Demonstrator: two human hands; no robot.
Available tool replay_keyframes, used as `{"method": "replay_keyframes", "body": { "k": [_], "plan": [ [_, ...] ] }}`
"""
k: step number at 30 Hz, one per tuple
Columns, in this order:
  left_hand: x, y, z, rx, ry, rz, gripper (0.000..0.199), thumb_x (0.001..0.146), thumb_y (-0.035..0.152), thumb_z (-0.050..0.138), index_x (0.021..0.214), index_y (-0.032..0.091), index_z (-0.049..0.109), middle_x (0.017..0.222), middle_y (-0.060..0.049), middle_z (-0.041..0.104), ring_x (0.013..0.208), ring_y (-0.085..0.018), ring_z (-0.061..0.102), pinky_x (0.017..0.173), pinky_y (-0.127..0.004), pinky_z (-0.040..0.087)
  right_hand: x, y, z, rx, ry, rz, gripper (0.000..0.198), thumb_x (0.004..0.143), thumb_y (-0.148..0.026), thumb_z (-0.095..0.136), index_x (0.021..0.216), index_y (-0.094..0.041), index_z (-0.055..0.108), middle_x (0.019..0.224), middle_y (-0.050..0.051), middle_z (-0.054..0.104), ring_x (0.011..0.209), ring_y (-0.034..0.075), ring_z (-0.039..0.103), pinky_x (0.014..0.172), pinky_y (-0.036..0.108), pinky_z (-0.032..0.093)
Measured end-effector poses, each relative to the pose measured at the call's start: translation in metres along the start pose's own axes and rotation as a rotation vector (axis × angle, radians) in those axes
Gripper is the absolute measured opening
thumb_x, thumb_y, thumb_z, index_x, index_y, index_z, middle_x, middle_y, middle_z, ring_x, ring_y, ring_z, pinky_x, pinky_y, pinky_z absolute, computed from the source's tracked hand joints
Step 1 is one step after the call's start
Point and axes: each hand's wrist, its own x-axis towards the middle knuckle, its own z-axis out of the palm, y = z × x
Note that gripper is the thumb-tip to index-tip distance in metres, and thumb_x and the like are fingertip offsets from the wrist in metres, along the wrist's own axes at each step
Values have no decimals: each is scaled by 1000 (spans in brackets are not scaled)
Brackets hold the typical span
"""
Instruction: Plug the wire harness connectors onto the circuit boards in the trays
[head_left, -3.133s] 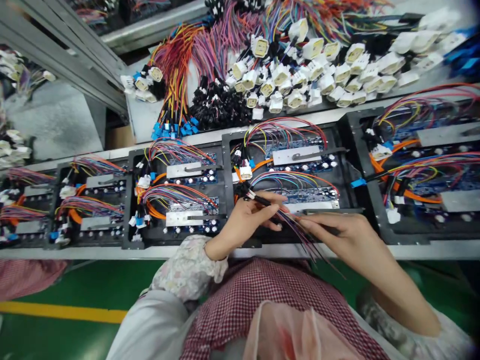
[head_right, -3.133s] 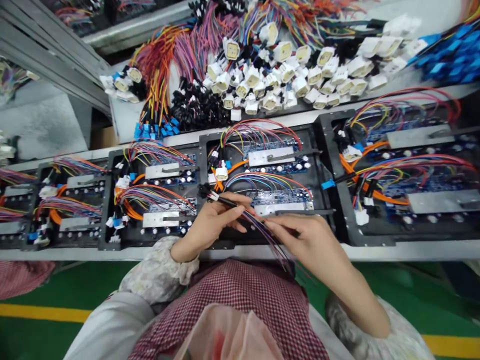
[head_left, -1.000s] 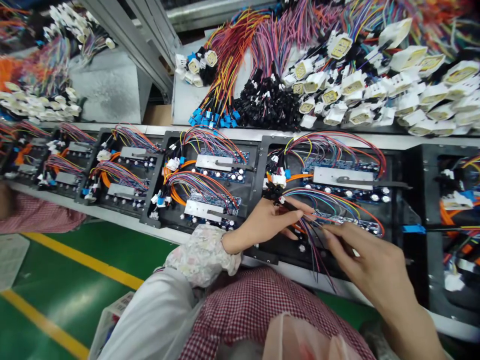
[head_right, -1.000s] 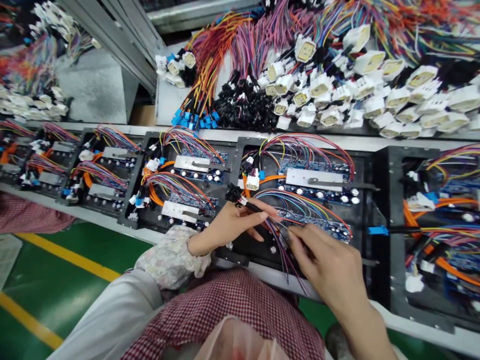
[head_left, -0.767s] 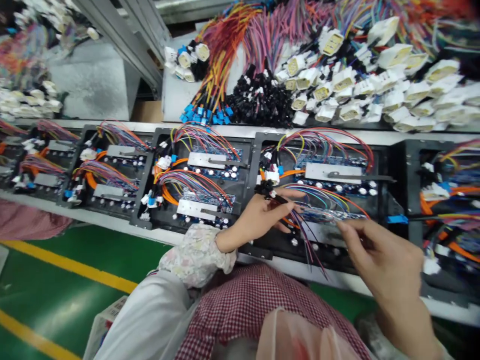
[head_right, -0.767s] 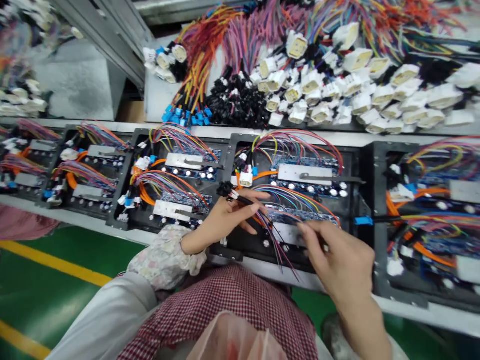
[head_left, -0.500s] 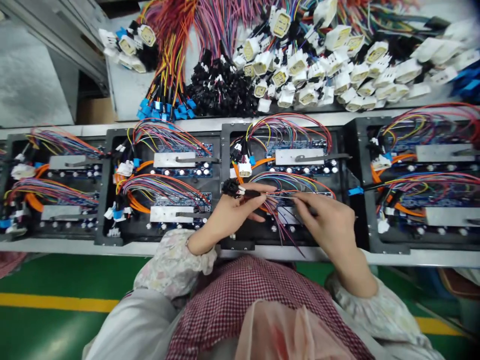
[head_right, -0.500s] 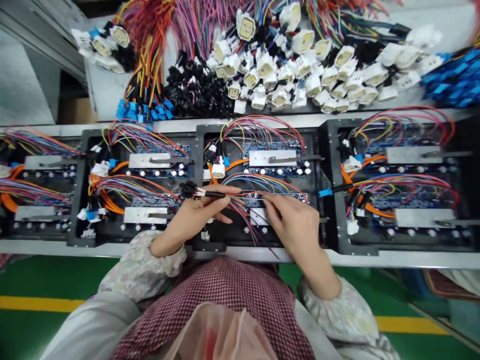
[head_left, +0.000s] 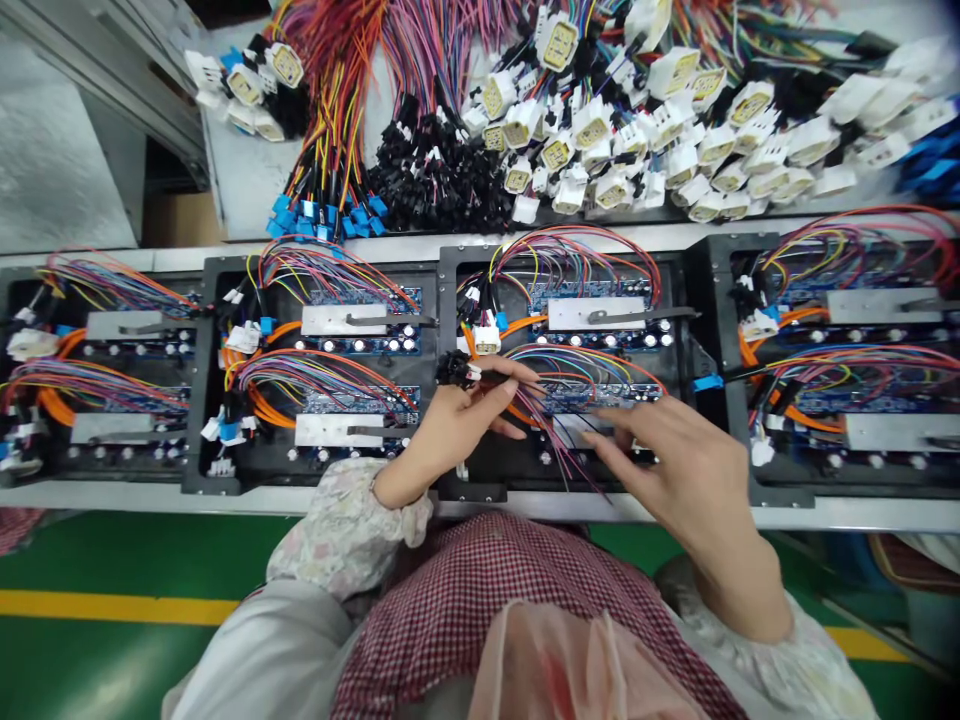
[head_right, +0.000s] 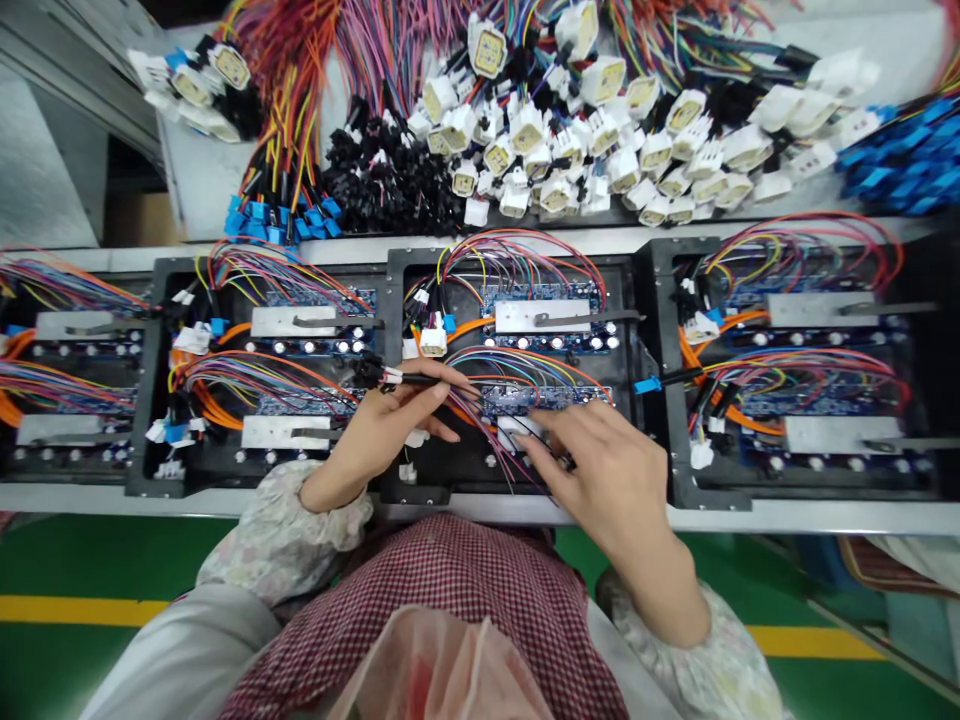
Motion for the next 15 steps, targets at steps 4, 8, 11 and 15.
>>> {"method": "replay_keyframes", "body": {
  "k": [4, 8, 11, 15],
  "plan": [
    [1, 0, 1, -10, 0, -7, 24, 91, 37, 62, 102, 16, 68, 108, -9, 68, 101, -21, 67, 62, -24, 66, -3, 3, 3, 77, 53, 28, 16, 97, -27, 56, 92, -21, 70, 84, 4, 74, 75, 18, 67, 69, 30, 50],
    [-1, 1, 0, 18, -9, -38, 27, 91, 39, 63, 106, 17, 70, 108, -8, 70, 96, -20, 69, 65, -25, 66, 2, 11, 21, 26, 36, 47, 19, 97, -26, 54, 102, -21, 71, 92, 6, 76, 78, 19, 69, 71, 31, 49],
    [-1, 1, 0, 36, -10, -35, 27, 91, 37, 63, 108, 17, 70, 104, -8, 71, 94, -19, 70, 66, -25, 66, 7, 14, 30, -21, 11, 50, 22, 97, -27, 53, 101, -19, 73, 86, 6, 75, 74, 20, 68, 66, 31, 47],
    [-1, 0, -1, 38, -24, -16, 26, 92, 36, 61, 107, 16, 70, 109, -9, 72, 94, -19, 70, 64, -22, 64, 9, 16, 34, -28, 12, 36, 24, 97, -27, 53, 99, -18, 75, 81, 5, 74, 71, 19, 67, 63, 30, 45]
  ]
}}
